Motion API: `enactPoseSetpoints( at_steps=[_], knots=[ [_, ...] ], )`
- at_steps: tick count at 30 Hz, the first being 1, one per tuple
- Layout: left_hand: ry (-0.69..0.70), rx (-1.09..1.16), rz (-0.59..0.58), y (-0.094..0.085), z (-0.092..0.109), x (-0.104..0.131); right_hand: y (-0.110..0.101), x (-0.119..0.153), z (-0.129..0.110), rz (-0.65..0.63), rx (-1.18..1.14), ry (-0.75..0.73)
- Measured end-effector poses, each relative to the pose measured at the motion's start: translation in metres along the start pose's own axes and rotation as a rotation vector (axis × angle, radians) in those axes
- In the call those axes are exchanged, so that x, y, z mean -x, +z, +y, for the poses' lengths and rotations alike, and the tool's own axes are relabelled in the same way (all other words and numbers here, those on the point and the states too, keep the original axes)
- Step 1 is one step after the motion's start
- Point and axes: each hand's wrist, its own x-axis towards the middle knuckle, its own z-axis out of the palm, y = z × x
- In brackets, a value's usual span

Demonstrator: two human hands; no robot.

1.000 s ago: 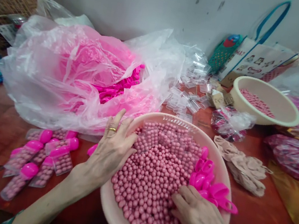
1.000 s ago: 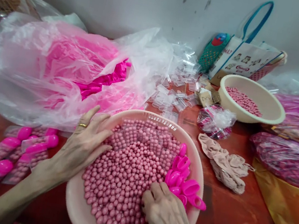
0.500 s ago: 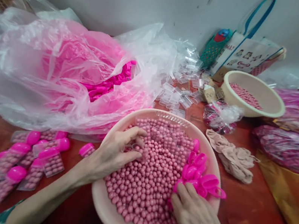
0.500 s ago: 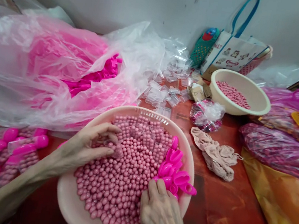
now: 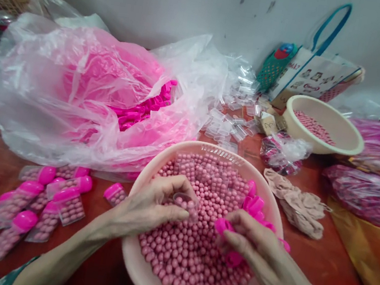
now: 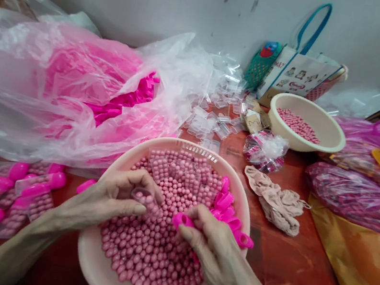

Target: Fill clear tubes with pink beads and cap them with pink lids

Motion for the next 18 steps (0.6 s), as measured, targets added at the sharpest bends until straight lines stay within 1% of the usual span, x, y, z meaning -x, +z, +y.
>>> enactPoseSetpoints(
  at_steps=[1, 3, 5, 8, 11, 13, 16, 18],
  knots=[
    [0.003, -0.009, -0.014, 0.004, 0.001, 0.003, -0.003, -0.004, -0.010, -0.037, -0.227, 0.079],
    [0.012, -0.069, -0.008, 0.012, 0.002, 0.008, -0.007, -0.012, -0.024, -0.086, -0.509, 0.187],
    [-0.001, -0.138, 0.020, 0.019, 0.001, 0.012, -0.005, -0.017, -0.030, -0.068, -0.604, 0.223],
    [-0.014, -0.133, 0.059, 0.025, -0.003, 0.013, 0.002, -0.020, -0.029, -0.009, -0.554, 0.155],
    [0.052, -0.039, 0.078, 0.024, -0.009, 0.010, 0.007, -0.018, -0.024, 0.042, -0.424, 0.070],
    [0.083, -0.003, 0.112, 0.023, -0.013, 0.007, 0.009, -0.017, -0.023, 0.048, -0.343, 0.033],
    [0.076, 0.024, 0.172, 0.022, -0.016, 0.006, 0.007, -0.016, -0.026, 0.020, -0.277, -0.011],
    [0.078, 0.027, 0.190, 0.022, -0.017, 0.006, 0.004, -0.017, -0.028, 0.007, -0.231, -0.043]
  ],
)
